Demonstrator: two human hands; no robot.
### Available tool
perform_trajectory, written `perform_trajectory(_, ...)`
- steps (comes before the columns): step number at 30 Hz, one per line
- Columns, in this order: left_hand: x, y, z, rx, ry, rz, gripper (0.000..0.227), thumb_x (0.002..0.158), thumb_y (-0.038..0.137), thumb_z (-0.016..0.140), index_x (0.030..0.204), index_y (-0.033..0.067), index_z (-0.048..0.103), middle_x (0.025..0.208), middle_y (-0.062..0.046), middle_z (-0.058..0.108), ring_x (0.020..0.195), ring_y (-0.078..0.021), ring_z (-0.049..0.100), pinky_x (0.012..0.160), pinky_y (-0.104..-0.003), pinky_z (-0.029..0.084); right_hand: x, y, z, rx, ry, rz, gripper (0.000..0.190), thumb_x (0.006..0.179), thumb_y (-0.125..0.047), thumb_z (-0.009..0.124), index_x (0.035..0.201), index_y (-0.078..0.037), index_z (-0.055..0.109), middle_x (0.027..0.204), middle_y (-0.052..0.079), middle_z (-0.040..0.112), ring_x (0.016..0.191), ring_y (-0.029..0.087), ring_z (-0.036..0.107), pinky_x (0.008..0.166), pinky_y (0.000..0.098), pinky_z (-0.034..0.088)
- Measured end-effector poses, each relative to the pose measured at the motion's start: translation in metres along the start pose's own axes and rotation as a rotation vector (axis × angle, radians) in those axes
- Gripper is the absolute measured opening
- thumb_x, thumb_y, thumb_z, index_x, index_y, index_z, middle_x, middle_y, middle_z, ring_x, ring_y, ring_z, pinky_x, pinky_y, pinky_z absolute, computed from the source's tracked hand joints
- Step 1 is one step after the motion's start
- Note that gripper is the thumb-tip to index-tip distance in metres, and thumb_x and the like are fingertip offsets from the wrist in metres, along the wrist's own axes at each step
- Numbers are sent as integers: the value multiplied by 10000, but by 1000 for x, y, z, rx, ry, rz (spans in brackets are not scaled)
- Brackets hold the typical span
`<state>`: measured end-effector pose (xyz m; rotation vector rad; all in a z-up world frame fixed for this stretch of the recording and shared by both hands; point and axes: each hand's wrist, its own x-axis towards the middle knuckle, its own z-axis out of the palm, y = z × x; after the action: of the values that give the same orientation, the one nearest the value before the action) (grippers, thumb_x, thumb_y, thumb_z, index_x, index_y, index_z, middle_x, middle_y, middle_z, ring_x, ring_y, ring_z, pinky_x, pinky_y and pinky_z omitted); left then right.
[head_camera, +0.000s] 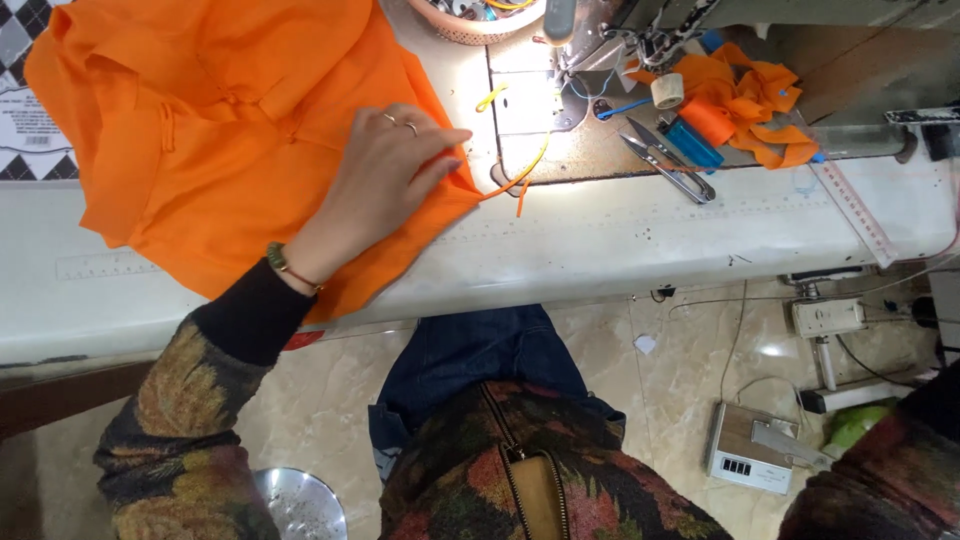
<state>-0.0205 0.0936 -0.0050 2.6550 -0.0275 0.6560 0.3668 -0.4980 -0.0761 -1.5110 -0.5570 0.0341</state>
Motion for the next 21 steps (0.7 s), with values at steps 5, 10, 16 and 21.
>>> perform_trajectory(5, 6, -1, 2, -236, -66, -89, 186, 1078, 227, 624, 1020, 135, 775, 774, -56, 715, 903, -277, 701, 873, -408, 417, -26, -5, -13, -51, 41, -14, 273, 1160, -376, 556, 1300, -152, 626, 1158, -8, 614, 1094, 145, 594, 1087, 294, 512)
perform_trajectory(10, -1, -14, -1, -397, -78, -145, 168, 1086, 191, 631, 994, 141, 762, 740, -67, 681, 776, -271, 699, 757, -352, 485, -52, -14, -36, -117, 101, -27, 275, 1168, -362, 544, 1311, -140, 622, 1146, -6, 600, 1081, 145, 578, 1071, 297, 500)
perform_trajectory(16, -2, -15, -6, -430, -96, -246, 158, 1086, 155, 648, 1027, 156, 795, 743, -30, 689, 730, -177, 665, 702, -275, 499, -76, -18, -54, -188, 162, -42, 278, 1178, -345, 531, 1325, -126, 617, 1131, -4, 583, 1064, 144, 558, 1051, 301, 485)
perform_trajectory(21, -3, -14, -6, -428, -105, -254, 184, 1090, 127, 628, 996, 120, 786, 683, -62, 640, 676, -184, 613, 652, -297, 480, -86, -29, -49, -236, 186, -54, 280, 1186, -331, 520, 1336, -114, 613, 1119, -2, 569, 1051, 144, 542, 1035, 304, 473)
